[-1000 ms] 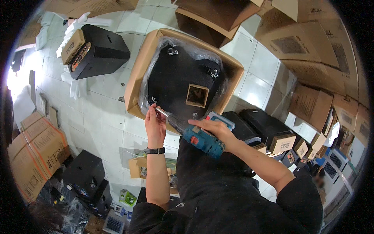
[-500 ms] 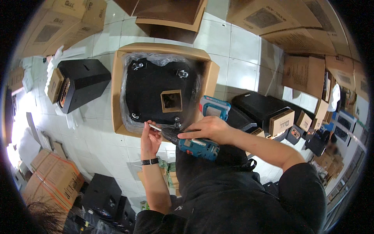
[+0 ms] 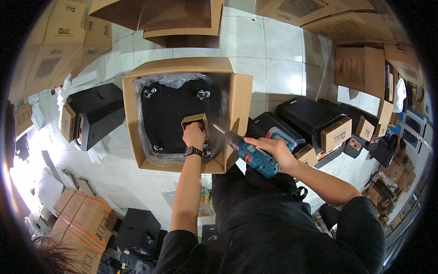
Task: The person uses a cordless drill to fasten screws into the bottom of a black speaker-like object inside a cardboard box. They repeatedly position screws and drive them in, working on multiple attachment points on the object's base.
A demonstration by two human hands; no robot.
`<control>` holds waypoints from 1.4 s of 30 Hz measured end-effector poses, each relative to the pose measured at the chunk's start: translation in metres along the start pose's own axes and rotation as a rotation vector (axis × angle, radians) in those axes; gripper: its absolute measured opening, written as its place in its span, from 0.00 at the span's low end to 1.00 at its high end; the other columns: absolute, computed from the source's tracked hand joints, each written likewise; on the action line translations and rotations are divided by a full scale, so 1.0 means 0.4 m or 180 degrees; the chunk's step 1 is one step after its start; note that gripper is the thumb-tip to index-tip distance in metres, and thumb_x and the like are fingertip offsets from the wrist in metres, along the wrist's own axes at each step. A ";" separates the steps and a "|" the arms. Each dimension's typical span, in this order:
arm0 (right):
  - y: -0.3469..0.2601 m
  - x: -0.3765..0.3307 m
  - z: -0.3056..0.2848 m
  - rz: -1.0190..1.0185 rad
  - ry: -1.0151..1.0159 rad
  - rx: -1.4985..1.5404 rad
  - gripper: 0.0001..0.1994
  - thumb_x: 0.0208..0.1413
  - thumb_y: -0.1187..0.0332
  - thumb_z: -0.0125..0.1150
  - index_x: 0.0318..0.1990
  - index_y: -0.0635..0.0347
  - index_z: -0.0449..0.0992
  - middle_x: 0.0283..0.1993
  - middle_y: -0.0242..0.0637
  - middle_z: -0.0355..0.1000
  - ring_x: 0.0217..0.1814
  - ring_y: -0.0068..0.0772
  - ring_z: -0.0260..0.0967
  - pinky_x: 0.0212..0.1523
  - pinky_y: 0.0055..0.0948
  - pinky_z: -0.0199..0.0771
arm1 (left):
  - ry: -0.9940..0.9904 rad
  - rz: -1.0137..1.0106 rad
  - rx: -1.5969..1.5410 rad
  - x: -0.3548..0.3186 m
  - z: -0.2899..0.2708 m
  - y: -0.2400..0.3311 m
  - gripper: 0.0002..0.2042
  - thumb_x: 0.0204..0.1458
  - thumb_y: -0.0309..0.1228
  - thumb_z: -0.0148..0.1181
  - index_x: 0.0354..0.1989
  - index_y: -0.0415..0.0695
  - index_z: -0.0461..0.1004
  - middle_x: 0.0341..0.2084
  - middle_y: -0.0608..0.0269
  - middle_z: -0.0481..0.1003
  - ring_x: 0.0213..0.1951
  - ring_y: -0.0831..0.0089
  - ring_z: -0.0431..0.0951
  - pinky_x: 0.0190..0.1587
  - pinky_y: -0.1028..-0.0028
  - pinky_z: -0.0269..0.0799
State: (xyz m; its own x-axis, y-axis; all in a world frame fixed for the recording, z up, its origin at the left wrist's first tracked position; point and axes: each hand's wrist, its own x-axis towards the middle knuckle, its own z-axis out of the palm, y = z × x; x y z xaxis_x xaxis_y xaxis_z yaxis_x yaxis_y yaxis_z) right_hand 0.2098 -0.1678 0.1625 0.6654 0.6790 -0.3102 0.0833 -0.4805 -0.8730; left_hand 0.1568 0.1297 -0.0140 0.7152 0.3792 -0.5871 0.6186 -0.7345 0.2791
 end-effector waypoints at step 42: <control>-0.050 0.038 0.093 0.0290 -0.0129 0.0135 0.34 0.53 0.72 0.69 0.70 0.66 0.70 0.50 0.54 0.80 0.51 0.53 0.82 0.53 0.38 0.79 | 0.0822 -0.0070 -0.0961 0.009 0.084 0.010 0.10 0.48 0.27 0.70 0.39 0.39 0.85 0.38 0.45 0.85 0.42 0.45 0.85 0.47 0.54 0.80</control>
State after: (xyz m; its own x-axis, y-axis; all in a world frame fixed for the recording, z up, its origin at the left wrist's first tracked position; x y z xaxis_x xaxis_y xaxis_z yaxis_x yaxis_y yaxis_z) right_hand 0.1905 -0.1271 0.1613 0.6381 0.6560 -0.4032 -0.0082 -0.5178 -0.8554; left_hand 0.1510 0.1093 -0.0407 0.7352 0.5504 -0.3956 0.6749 -0.5408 0.5020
